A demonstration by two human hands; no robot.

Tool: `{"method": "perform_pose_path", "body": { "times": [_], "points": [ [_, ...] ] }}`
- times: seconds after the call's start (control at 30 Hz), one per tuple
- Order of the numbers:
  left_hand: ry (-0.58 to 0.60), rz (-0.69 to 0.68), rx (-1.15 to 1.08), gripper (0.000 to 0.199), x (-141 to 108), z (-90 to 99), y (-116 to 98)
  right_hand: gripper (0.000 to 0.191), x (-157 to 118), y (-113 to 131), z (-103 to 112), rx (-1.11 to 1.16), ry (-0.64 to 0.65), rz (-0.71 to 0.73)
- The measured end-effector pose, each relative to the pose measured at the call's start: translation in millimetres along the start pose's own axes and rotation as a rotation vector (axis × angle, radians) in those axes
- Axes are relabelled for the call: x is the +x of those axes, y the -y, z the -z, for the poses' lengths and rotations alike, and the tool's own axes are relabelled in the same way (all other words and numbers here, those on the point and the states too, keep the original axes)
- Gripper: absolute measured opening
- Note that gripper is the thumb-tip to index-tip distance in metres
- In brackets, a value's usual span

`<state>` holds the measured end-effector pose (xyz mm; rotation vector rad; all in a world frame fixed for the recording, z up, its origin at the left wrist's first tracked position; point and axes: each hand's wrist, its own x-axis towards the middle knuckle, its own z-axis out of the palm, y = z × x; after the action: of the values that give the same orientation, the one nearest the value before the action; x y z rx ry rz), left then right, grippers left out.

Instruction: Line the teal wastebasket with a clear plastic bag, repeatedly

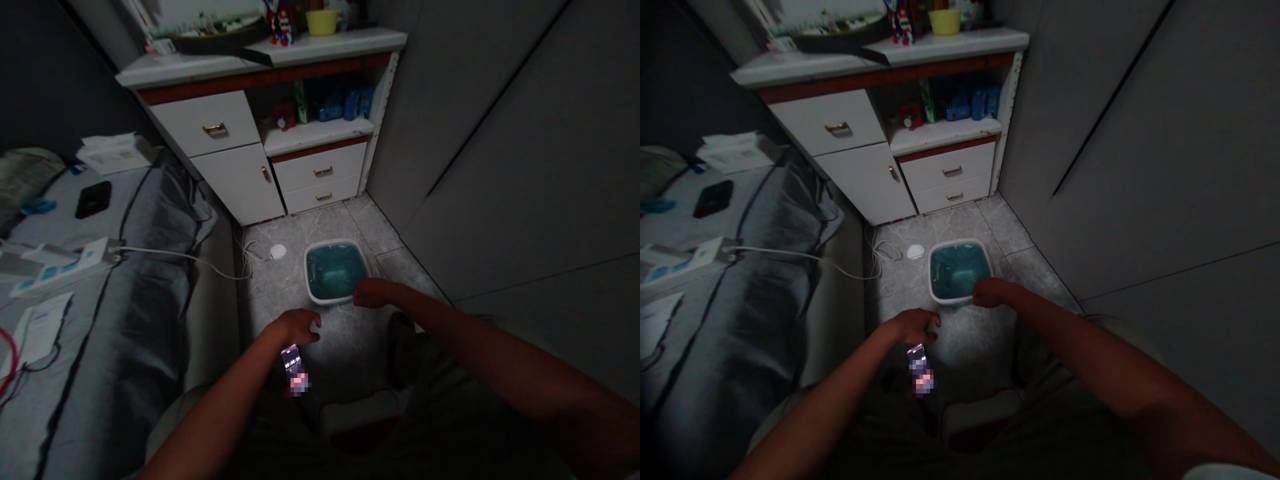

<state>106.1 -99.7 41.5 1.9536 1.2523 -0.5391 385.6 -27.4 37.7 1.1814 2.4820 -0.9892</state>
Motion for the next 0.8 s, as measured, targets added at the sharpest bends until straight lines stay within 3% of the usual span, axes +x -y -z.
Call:
{"method": "perform_pose_path", "body": {
  "times": [0.1,0.2,0.37,0.5,0.63,0.8],
  "points": [
    [-0.034,-0.011,0.01,0.077,2.7,3.5,-0.8,0.018,-9.1,5.7,33.2,0.036,-0.049,0.015],
    [-0.097,-0.012,-0.02,0.088,7.0,4.6,0.5,0.022,-18.0,9.0,73.6,0.093,-0.112,0.049],
    [-0.11,0.054,-0.012,0.081,13.3,-0.2,8.8,0.029,-10.0,5.6,137.4,0.189,-0.301,0.055],
    [-0.1,0.066,0.012,0.075,17.9,-3.7,15.9,0.029,23.8,-6.4,177.4,0.135,-0.593,-0.043],
    [-0.112,0.059,-0.01,0.071,22.9,-3.2,20.4,0.031,58.1,-23.6,197.1,-0.016,-0.804,-0.074],
    [-0.098,0.041,-0.05,0.069,27.0,-3.2,23.7,0.058,73.0,-39.5,191.3,-0.124,-0.804,-0.127]
  ]
}}
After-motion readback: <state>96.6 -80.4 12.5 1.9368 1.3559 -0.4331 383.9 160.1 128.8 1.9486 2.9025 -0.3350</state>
